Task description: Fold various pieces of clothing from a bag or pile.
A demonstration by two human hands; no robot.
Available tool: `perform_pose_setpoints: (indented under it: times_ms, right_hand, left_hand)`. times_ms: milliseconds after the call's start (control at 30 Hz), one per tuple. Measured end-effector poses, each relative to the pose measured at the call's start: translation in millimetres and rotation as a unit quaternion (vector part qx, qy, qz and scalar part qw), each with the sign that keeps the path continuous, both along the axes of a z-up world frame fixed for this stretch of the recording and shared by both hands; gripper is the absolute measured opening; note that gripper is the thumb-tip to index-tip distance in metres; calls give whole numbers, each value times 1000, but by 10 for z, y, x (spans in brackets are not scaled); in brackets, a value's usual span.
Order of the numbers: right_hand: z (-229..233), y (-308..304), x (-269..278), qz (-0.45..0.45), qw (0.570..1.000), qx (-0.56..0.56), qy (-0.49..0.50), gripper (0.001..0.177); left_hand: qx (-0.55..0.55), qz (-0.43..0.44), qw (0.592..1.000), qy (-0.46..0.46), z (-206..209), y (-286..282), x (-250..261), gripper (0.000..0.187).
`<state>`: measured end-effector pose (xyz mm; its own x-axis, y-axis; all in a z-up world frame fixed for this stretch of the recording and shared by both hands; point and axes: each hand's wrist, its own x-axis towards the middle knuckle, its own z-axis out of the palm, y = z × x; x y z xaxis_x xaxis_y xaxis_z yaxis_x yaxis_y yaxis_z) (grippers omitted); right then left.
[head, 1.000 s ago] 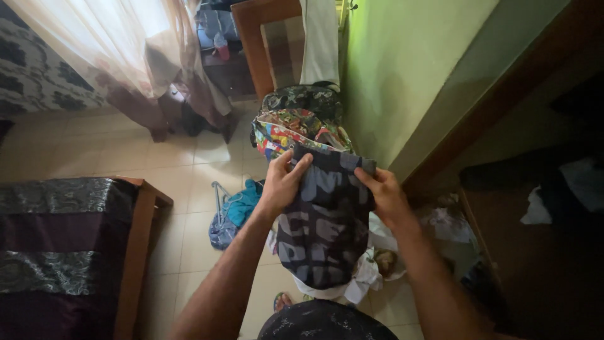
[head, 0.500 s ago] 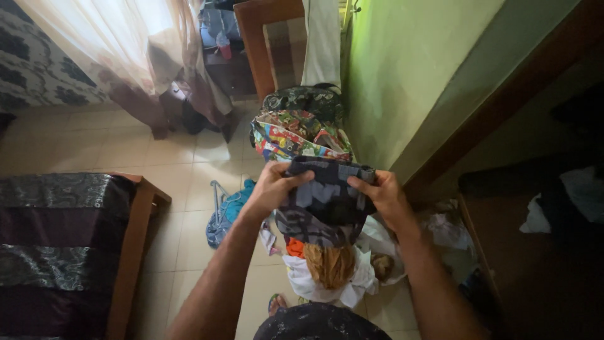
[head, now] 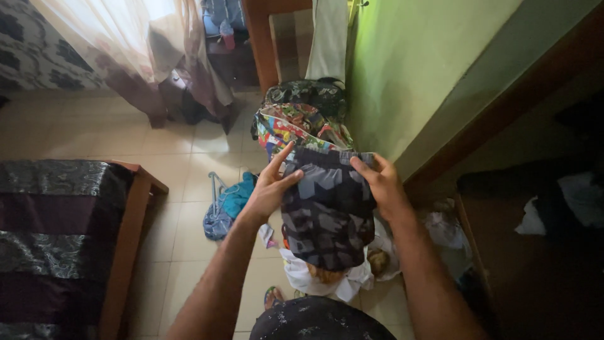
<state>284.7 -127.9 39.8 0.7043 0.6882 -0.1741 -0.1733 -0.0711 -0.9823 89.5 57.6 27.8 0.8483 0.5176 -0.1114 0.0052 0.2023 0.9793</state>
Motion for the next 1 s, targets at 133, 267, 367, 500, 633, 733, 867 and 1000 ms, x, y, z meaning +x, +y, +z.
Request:
perform_pose_setpoints:
  times_ms: [133, 267, 367, 500, 633, 733, 867, 1000]
  right_hand:
    - [-216, -20, 48, -61, 997, -34, -41, 49]
    - [-92, -67, -53, -27, 999, -3, -23, 64]
    - [-95, -82, -99, 1, 998, 62, -4, 71]
    - [-310, -9, -65, -25, 997, 18, 68, 69]
    - [-576, 43, -11, -69, 991, -112, -8, 71]
    - [-820, 48, 70, -77, 988, -94, -97, 63]
    - [-604, 43, -13, -35, 972, -102, -209, 38]
    - [-14, 56, -293, 16, 926, -166, -338, 39]
  left_hand:
    - [-40, 20, 996, -81, -230, 22, 12, 56]
    - [9, -12, 1000, -16, 61, 18, -113, 49]
    - [197, -55, 979, 10, 373, -40, -176, 63]
    - [444, -34, 892, 82, 515, -110, -144, 66]
    - [512, -10, 852, 107, 441, -116, -73, 53]
    - [532, 4, 841, 98, 459, -120, -64, 44]
    - [535, 16, 843, 62, 339, -14, -38, 38]
    - [459, -10, 888, 12, 282, 166, -41, 39]
